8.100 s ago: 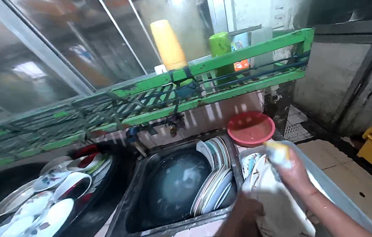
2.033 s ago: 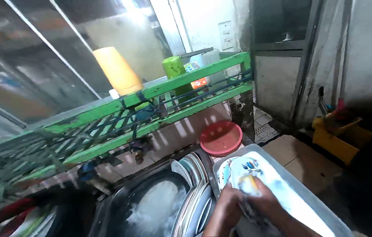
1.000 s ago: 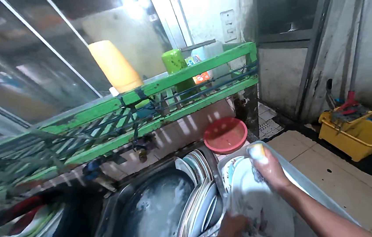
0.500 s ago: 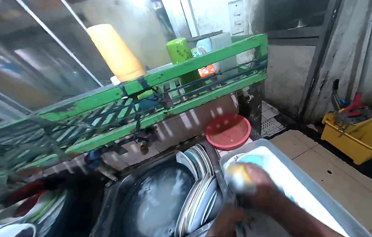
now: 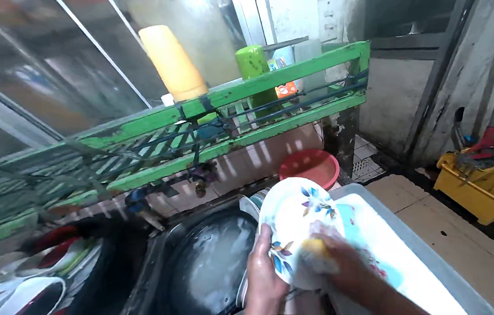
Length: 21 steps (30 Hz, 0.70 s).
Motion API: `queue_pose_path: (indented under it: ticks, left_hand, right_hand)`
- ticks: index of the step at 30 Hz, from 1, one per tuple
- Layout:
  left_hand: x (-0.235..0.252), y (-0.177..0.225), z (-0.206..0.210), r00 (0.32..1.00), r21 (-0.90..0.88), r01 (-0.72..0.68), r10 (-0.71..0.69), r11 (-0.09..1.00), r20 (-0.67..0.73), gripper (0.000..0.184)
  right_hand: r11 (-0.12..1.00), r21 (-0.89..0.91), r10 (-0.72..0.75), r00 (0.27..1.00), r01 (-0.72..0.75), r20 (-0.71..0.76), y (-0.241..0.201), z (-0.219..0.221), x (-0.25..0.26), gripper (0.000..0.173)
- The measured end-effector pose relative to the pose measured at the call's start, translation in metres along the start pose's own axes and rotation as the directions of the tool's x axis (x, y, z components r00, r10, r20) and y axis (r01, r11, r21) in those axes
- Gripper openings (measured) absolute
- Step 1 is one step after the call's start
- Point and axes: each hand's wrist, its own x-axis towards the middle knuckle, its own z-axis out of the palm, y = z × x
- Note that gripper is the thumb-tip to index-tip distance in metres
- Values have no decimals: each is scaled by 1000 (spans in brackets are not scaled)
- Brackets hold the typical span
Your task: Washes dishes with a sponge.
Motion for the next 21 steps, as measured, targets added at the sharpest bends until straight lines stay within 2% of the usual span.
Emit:
queue_pose_path:
  ticks: [1, 2, 4, 5, 6, 9, 10, 11, 12, 13, 14, 16, 17, 18, 19, 20, 21]
  left_hand:
    - [0, 5, -1, 1000, -42, 19, -19, 999, 9, 43]
    - [-5, 4, -1, 999, -20, 41, -41, 999, -5, 43]
    - [-21, -7, 7, 989, 161, 121, -105, 980, -104, 40]
    - [-27, -15, 13, 981, 214, 171, -145, 962, -132, 39]
    - [-32, -23, 16, 977, 234, 200, -176, 951, -117, 39]
    - [-41, -34, 18, 983, 257, 182, -179, 949, -35, 40]
    - [-42, -32, 17, 987, 266, 161, -162, 950, -19, 41]
    - [-44, -29, 17, 991, 266, 133, -133, 955, -20, 41]
    - [-47, -25, 19, 994, 268, 110, -106, 957, -31, 42]
    - [-49, -19, 22, 997, 277, 76, -65, 958, -49, 44]
    - [-49, -12, 25, 999, 293, 16, -5, 956, -40, 46]
    - [-47, 1, 29, 987, 328, -154, 162, 932, 5, 42]
    - [-43, 4, 29, 969, 333, -235, 248, 913, 4, 50]
    - [-34, 6, 26, 951, 331, -295, 310, 897, 6, 62]
    - [-23, 7, 22, 943, 330, -308, 332, 892, -19, 69]
    - [-13, 8, 17, 956, 325, -250, 286, 912, -66, 70]
    - [-6, 9, 12, 980, 272, -123, 160, 955, -121, 67]
  right_hand:
    - [994, -108, 25, 999, -27, -21, 19, -9, 3, 57]
    - [979, -160, 133, 991, -129, 12, 31, -22, 11, 58]
    - [908, -221, 387, 915, -357, 115, 33, -44, 35, 68]
    - [896, -208, 419, 902, -392, 105, 26, -44, 43, 70]
    - [915, -165, 383, 922, -369, 63, 14, -39, 46, 70]
    - [984, -40, 172, 981, -176, -89, -16, -11, 51, 65]
    - [985, -5, 171, 979, -172, -110, -14, -10, 55, 65]
    - [970, 67, 241, 964, -234, -116, -5, -14, 59, 65]
    - [913, 181, 389, 915, -366, -108, 6, -22, 63, 64]
    - [806, 331, 550, 827, -491, -114, 18, -32, 68, 61]
    - [664, 526, 671, 734, -531, -107, 25, -41, 71, 59]
    - [369, 836, 808, 585, -405, -73, 19, -53, 74, 49]
    - [265, 914, 843, 534, -307, -65, 9, -59, 75, 41]
    - [191, 962, 862, 502, -197, -68, -1, -65, 77, 30]
    - [132, 987, 861, 504, -95, -67, -9, -74, 80, 22]
    - [80, 997, 843, 535, -20, -57, -13, -84, 81, 20]
    - [31, 999, 805, 593, 15, -34, -14, -95, 79, 22]
